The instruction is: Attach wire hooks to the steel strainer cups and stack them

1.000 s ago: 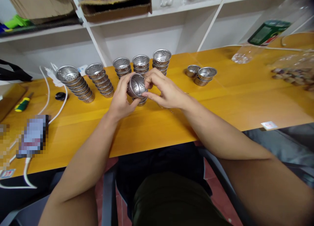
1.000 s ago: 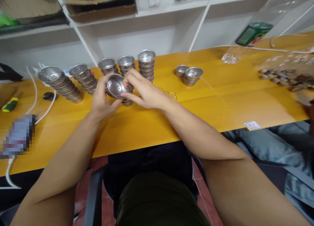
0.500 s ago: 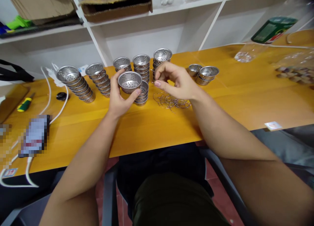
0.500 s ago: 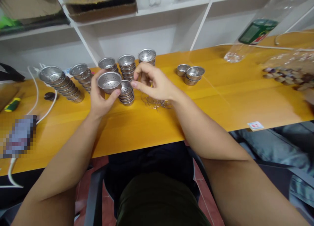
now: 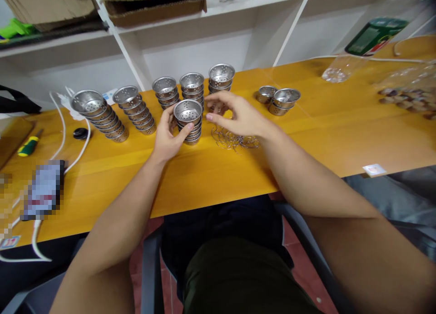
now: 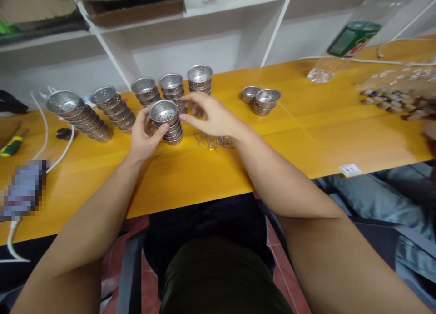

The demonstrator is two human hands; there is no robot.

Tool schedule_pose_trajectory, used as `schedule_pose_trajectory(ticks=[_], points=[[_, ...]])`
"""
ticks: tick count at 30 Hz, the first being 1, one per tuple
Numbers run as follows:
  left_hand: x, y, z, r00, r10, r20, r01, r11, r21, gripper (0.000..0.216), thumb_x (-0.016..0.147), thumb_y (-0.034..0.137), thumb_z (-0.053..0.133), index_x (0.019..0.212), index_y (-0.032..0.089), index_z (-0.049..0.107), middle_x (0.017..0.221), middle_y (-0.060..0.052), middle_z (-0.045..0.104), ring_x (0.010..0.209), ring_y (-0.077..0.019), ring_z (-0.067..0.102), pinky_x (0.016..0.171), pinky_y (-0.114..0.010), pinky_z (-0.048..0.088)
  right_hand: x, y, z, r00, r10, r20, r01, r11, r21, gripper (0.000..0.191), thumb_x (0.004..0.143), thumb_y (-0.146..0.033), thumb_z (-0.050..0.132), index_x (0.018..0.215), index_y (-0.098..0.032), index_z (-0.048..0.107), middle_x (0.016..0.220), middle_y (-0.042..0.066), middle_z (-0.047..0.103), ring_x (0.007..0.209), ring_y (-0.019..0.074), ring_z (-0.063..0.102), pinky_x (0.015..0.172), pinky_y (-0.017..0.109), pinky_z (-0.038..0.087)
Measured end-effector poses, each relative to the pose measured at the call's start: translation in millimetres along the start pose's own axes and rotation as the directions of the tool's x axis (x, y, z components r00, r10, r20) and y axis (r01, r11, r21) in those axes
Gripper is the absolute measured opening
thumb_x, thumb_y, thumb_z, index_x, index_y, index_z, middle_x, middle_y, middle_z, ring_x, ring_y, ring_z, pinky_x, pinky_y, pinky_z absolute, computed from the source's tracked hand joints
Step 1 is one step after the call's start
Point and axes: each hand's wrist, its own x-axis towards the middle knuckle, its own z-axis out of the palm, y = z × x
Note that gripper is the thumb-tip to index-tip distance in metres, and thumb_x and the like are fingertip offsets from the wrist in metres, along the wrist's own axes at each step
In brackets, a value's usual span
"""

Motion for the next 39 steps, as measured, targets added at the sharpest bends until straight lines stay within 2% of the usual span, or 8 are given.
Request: schedule_pose_trajectory(ticks=[4, 9, 11, 16, 27, 32, 39], points=[[-0.2, 5.6, -0.4, 1.0, -0.01, 0.002, 0.01, 1.0, -0.025, 0.095, 0.097, 0.09, 0.098, 0.163, 0.027, 0.07, 0.166, -0.019, 0.081, 0.157, -0.0403, 0.083, 0.138, -0.055, 0.068, 3.9, -14.5, 27.5, 0.997, -0.059, -0.044, 0.062, 0.995, 0.081, 0.081, 0.112, -0.095, 0.074, 0.161, -0.031, 0.081, 0.155, 0.016, 0.083, 0.133, 0.0358, 0.081, 0.125, 0.063, 0.07], [3.9, 13.7, -5.9, 1.0, -0.004, -0.022, 0.003, 0.999, -0.042, 0.077, 0.109, 0.089, 0.085, 0.15, 0.025, 0.081, 0.153, -0.017, 0.089, 0.149, -0.0394, 0.086, 0.138, -0.057, 0.068, 3.4, -0.6, 47.2, 0.999, 0.006, -0.043, 0.002, 0.984, 0.176, 0.085, 0.111, -0.093, 0.078, 0.167, -0.029, 0.078, 0.155, 0.015, 0.083, 0.127, 0.0325, 0.082, 0.119, 0.056, 0.073], [5.6, 14.5, -7.4, 1.0, -0.023, -0.021, 0.021, 0.998, -0.056, 0.074, 0.109, 0.088, 0.086, 0.148, 0.024, 0.083, 0.149, -0.017, 0.091, 0.144, -0.0384, 0.089, 0.135, -0.057, 0.069, 4.3, 6.3, 50.2, 0.999, 0.02, -0.044, -0.01, 0.977, 0.213, 0.089, 0.108, -0.094, 0.082, 0.168, -0.029, 0.078, 0.156, 0.016, 0.083, 0.127, 0.032, 0.082, 0.119, 0.056, 0.073], [7.0, 13.9, -8.3, 0.999, -0.047, -0.013, 0.046, 0.996, -0.07, 0.075, 0.105, 0.087, 0.092, 0.143, 0.024, 0.085, 0.147, -0.017, 0.092, 0.137, -0.0368, 0.091, 0.129, -0.056, 0.073, 9.6, 13.3, 48.2, 0.999, 0.03, -0.021, -0.022, 0.956, 0.292, 0.089, 0.1, -0.093, 0.092, 0.161, -0.03, 0.083, 0.158, 0.014, 0.085, 0.128, 0.0317, 0.083, 0.124, 0.058, 0.072], [9.7, 11.9, -9.6, 0.997, -0.08, -0.022, 0.078, 0.994, -0.077, 0.077, 0.101, 0.09, 0.094, 0.136, 0.022, 0.087, 0.142, -0.017, 0.095, 0.134, -0.035, 0.093, 0.123, -0.051, 0.077, 16.7, 3.9, 39.7, 0.999, 0.041, 0.021, -0.045, 0.956, 0.29, 0.091, 0.094, -0.098, 0.094, 0.151, -0.027, 0.088, 0.152, 0.015, 0.088, 0.127, 0.0345, 0.084, 0.126, 0.063, 0.071], [10.5, 11.6, -10.7, 0.996, -0.085, -0.025, 0.083, 0.994, -0.078, 0.077, 0.101, 0.09, 0.095, 0.135, 0.021, 0.089, 0.141, -0.018, 0.095, 0.133, -0.0361, 0.093, 0.123, -0.053, 0.077, 18.2, 3.4, 39.4, 0.999, 0.037, 0.026, -0.043, 0.963, 0.266, 0.093, 0.095, -0.098, 0.092, 0.153, -0.026, 0.088, 0.153, 0.016, 0.087, 0.128, 0.0349, 0.084, 0.126, 0.062, 0.071], [10.2, 6.2, -9.7, 0.992, -0.129, -0.012, 0.127, 0.985, -0.113, 0.079, 0.1, 0.092, 0.094, 0.137, 0.023, 0.086, 0.146, -0.018, 0.093, 0.139, -0.0375, 0.091, 0.128, -0.056, 0.075, 20.4, 8.4, 42.0, 0.996, 0.074, 0.041, -0.082, 0.962, 0.261, 0.091, 0.095, -0.101, 0.09, 0.153, -0.031, 0.087, 0.151, 0.013, 0.088, 0.129, 0.035, 0.082, 0.125, 0.063, 0.072]])
